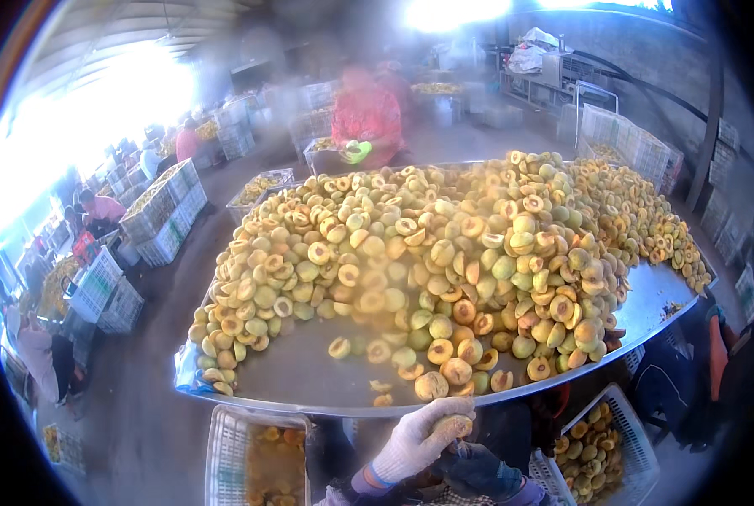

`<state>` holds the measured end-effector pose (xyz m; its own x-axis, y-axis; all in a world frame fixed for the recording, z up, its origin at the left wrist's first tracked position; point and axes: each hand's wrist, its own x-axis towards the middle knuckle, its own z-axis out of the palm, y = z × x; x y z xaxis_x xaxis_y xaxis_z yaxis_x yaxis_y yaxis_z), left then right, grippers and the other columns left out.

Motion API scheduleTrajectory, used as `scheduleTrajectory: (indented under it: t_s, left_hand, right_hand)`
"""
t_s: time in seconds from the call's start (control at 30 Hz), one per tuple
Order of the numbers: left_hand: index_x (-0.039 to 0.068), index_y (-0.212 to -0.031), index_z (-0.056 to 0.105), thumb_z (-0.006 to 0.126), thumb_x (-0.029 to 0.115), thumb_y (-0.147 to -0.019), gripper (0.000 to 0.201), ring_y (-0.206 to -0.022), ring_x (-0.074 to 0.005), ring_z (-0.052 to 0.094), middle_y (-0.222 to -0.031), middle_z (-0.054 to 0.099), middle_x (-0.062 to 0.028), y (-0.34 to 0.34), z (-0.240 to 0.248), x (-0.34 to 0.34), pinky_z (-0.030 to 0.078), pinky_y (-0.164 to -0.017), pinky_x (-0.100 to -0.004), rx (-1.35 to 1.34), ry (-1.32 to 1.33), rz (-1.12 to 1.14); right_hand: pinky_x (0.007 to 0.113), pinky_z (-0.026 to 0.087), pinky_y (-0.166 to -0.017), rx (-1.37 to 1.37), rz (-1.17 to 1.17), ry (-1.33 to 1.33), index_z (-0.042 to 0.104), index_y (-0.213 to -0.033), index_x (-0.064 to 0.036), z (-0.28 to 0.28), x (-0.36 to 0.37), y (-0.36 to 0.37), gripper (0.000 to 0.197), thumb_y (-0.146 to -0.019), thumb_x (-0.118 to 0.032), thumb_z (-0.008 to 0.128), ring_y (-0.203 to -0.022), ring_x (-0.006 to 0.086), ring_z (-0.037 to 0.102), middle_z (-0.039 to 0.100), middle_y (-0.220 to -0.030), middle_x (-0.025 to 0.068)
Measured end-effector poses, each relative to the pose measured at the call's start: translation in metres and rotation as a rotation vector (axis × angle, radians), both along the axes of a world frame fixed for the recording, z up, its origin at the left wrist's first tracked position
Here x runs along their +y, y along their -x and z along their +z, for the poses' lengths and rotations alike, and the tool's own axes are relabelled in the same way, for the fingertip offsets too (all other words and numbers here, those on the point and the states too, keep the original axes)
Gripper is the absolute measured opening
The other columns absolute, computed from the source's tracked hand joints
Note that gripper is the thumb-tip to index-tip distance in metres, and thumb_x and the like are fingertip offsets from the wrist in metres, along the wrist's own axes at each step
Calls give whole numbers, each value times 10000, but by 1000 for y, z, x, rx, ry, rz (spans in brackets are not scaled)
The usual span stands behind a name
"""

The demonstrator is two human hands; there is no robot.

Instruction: The person processes fruit by picking them from a large pile, removing the pits using a small tool, and placing the pitted fruit into a container.

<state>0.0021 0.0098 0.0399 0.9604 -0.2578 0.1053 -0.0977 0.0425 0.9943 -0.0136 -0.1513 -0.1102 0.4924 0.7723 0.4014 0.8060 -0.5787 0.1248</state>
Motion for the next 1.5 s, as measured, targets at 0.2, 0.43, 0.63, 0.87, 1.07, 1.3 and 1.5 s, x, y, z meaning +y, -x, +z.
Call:
scheduleTrajectory:
  t_s: [0.2, 0.43, 0.63, 0.87, 1.07, 1.3, 1.5]
  left_hand:
    - [92, -1047, 637, 613, 145, -904, 154, -699, -254, 676, -952, 678, -69, -4, -2, -6, 538, -615, -314, -506, -423, 166]
    - [116, -946, 640, 648, 165, -874, 87, -694, -280, 667, -897, 683, -55, -3, 0, -15, 529, -585, -351, -450, -490, 240]
    - [84, -966, 651, 627, 98, -873, 97, -696, -296, 660, -872, 674, -102, -9, 8, -22, 526, -610, -358, -386, -564, 178]
    - [44, -987, 638, 595, 81, -893, 110, -553, -212, 630, -814, 650, -109, -11, 13, -20, 496, -528, -309, 304, -36, -45]
    - [-13, -962, 625, 598, 168, -884, 199, -660, -267, 643, -848, 646, -120, -25, -15, -16, 514, -569, -312, -590, -162, -40]
    - [-5, -1035, 625, 579, 216, -960, 238, -610, -73, 595, -832, 633, -27, -33, 11, -11, 472, -540, -227, 402, 82, -337]
    - [-19, -954, 654, 549, 27, -870, 142, -582, -96, 600, -812, 672, -82, -30, 15, -16, 466, -522, -212, -2, -231, -215]
  right_hand:
    - [218, 302, -414, 2529, 115, -1082, 581, -963, -37, 81, -26, 11, 280, -954, -317, 571, -463, 64, 411, 482, -611, -3]
    - [219, 267, -393, 2561, 33, -1082, 554, -881, -37, 83, -29, 12, 324, -964, -351, 541, -409, 68, 352, 394, -515, -35]
    - [214, 270, -391, 2647, 307, -1165, 556, -1036, -82, 109, -27, 8, 298, -972, -371, 524, -429, 58, 344, 394, -566, -53]
    - [225, 246, -355, 2822, 545, -1347, 499, -911, -108, 104, -23, 15, 220, -1013, -295, 443, -379, 55, 320, 342, -512, -54]
    - [201, 243, -316, 2798, 599, -1364, 495, -930, -117, 101, -22, 18, 220, -1022, -305, 427, -360, 53, 323, 360, -522, -40]
    - [196, 223, -326, 2915, 405, -1336, 490, -775, -135, 104, -23, 11, 322, -1014, -348, 453, -356, 54, 308, 358, -501, -45]
    - [205, 232, -321, 2903, 634, -1341, 487, -800, -112, 102, -19, 9, 328, -1010, -362, 459, -345, 54, 303, 347, -488, -51]
